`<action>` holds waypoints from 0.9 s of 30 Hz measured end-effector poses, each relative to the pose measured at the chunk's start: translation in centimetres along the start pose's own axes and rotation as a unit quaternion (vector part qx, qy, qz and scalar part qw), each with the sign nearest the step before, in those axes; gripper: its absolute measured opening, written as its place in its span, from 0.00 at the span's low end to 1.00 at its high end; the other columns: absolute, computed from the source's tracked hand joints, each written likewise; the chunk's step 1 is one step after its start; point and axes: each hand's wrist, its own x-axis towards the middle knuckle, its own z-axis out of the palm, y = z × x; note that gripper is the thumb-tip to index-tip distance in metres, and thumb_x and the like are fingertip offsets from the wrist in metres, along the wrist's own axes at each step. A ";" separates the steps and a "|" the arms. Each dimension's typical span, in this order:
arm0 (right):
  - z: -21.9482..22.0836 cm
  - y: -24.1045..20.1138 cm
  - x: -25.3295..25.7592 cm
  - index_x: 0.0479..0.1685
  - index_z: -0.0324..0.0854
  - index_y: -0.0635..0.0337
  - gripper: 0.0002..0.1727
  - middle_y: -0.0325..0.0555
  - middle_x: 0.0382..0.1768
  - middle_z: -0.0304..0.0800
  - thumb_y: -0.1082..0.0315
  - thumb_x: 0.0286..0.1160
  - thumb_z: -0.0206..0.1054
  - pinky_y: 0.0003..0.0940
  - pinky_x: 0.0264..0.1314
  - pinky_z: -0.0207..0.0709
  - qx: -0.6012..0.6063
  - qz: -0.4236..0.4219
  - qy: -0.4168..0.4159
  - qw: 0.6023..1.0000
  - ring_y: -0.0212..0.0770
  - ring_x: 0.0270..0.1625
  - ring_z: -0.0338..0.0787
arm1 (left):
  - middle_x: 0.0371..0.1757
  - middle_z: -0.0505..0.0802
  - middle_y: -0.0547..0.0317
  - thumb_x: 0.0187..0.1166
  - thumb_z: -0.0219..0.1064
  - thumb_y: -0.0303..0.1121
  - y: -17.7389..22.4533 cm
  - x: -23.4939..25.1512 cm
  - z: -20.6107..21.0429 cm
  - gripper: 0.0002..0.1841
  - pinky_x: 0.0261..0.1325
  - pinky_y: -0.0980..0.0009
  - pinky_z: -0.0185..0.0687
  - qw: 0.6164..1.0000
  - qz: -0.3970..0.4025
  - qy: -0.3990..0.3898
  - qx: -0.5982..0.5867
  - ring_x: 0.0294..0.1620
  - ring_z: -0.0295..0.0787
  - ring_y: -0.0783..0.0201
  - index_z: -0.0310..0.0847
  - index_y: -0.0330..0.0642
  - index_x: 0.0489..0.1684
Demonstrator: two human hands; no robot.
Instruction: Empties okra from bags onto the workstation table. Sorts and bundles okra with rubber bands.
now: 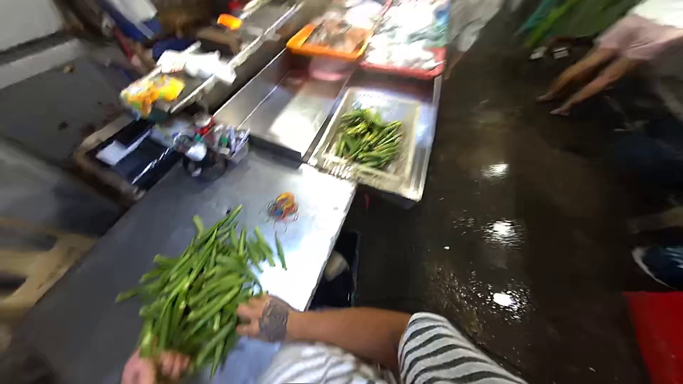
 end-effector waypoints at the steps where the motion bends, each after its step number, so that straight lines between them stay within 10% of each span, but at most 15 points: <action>1: 0.4 -0.2 -0.3 0.56 0.92 0.43 0.13 0.48 0.67 0.86 0.64 0.77 0.71 0.57 0.61 0.86 -0.006 -0.017 0.018 1.000 0.54 0.64 0.88 | 0.29 0.86 0.71 0.95 0.39 0.42 -0.4 -0.3 0.1 0.18 0.39 0.62 0.89 0.999 -0.010 0.019 -0.048 0.29 0.86 0.67 0.67 0.49 0.71; 6: 2.1 0.2 -0.6 0.40 0.90 0.53 0.09 0.46 0.46 0.91 0.62 0.77 0.64 0.47 0.39 0.86 -0.039 -0.037 0.127 0.991 0.48 0.44 0.93 | 0.34 0.86 0.63 0.94 0.40 0.33 0.6 -0.5 1.2 0.13 0.33 0.67 0.88 0.985 -0.067 0.094 -0.128 0.28 0.84 0.66 0.72 0.44 0.58; 11: -1.1 0.7 -1.8 0.47 0.89 0.53 0.15 0.50 0.49 0.91 0.53 0.73 0.69 0.47 0.50 0.85 0.141 0.089 0.039 0.985 0.48 0.48 0.91 | 0.30 0.81 0.64 0.96 0.36 0.40 0.3 -0.9 0.9 0.20 0.33 0.70 0.83 0.981 -0.104 0.067 -0.151 0.25 0.78 0.68 0.75 0.43 0.57; 17: -3.8 2.6 -2.5 0.48 0.89 0.59 0.14 0.44 0.41 0.90 0.58 0.77 0.72 0.27 0.43 0.83 0.329 0.082 0.133 0.931 0.31 0.38 0.86 | 0.35 0.84 0.60 0.94 0.42 0.36 0.2 -0.9 1.8 0.15 0.41 0.68 0.86 0.991 -0.089 0.003 -0.100 0.32 0.82 0.66 0.75 0.41 0.56; 24: -5.6 -1.6 -0.5 0.45 0.83 0.67 0.06 0.46 0.34 0.90 0.74 0.75 0.72 0.31 0.38 0.85 0.694 0.180 0.179 0.674 0.34 0.31 0.87 | 0.56 0.87 0.58 0.70 0.80 0.49 -1.9 -0.4 5.9 0.37 0.57 0.64 0.87 0.970 -0.012 -0.087 -0.228 0.50 0.88 0.64 0.65 0.46 0.74; 27: -4.1 -3.1 0.2 0.46 0.87 0.66 0.11 0.44 0.41 0.91 0.67 0.73 0.76 0.25 0.37 0.81 0.581 0.098 0.149 0.794 0.28 0.33 0.84 | 0.49 0.88 0.55 0.86 0.62 0.33 -1.1 -0.7 8.6 0.16 0.56 0.64 0.88 0.972 -0.040 -0.014 -0.231 0.49 0.88 0.63 0.69 0.39 0.66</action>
